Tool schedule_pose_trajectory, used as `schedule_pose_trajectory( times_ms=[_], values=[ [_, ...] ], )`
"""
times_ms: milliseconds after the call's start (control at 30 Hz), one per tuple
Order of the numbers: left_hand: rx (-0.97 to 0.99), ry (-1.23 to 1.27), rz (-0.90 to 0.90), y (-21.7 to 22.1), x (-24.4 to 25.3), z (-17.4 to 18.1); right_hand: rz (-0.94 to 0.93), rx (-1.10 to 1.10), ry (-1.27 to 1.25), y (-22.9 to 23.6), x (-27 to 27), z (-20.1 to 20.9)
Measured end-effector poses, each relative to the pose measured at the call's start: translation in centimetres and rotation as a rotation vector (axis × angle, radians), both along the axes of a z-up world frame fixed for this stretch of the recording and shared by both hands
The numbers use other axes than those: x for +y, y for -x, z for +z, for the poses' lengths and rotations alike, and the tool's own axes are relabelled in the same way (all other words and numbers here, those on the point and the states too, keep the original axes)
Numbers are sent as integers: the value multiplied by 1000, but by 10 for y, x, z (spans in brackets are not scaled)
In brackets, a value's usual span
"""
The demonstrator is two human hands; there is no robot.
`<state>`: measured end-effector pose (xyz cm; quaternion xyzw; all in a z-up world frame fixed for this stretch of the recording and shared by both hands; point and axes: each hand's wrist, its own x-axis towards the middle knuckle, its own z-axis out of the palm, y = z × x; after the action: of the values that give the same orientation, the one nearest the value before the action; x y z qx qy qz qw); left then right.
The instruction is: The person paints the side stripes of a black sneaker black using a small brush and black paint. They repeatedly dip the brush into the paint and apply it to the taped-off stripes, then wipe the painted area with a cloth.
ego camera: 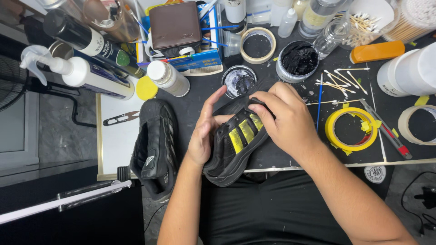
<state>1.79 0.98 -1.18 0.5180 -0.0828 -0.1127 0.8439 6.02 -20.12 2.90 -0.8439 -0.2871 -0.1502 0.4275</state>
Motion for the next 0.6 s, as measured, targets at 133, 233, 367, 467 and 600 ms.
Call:
schedule_pose_trajectory(
  times_ms=[133,233,367,467,600],
  values=[
    [-69,-5,-35,-2,-1,-3,135,-25,-34,27,14,-5],
    [-50,-2,-58,-3,2,-2,366,-111,-11,54,26,-9],
    [-54,20,-68,-1,1,-4,406,-245,59,45,21,-19],
    [-66,14,-70,1,0,-6,375,-260,58,38,16,-23],
    [-61,11,-81,-1,0,-4,565,-320,109,44,19,-22]
  ],
)
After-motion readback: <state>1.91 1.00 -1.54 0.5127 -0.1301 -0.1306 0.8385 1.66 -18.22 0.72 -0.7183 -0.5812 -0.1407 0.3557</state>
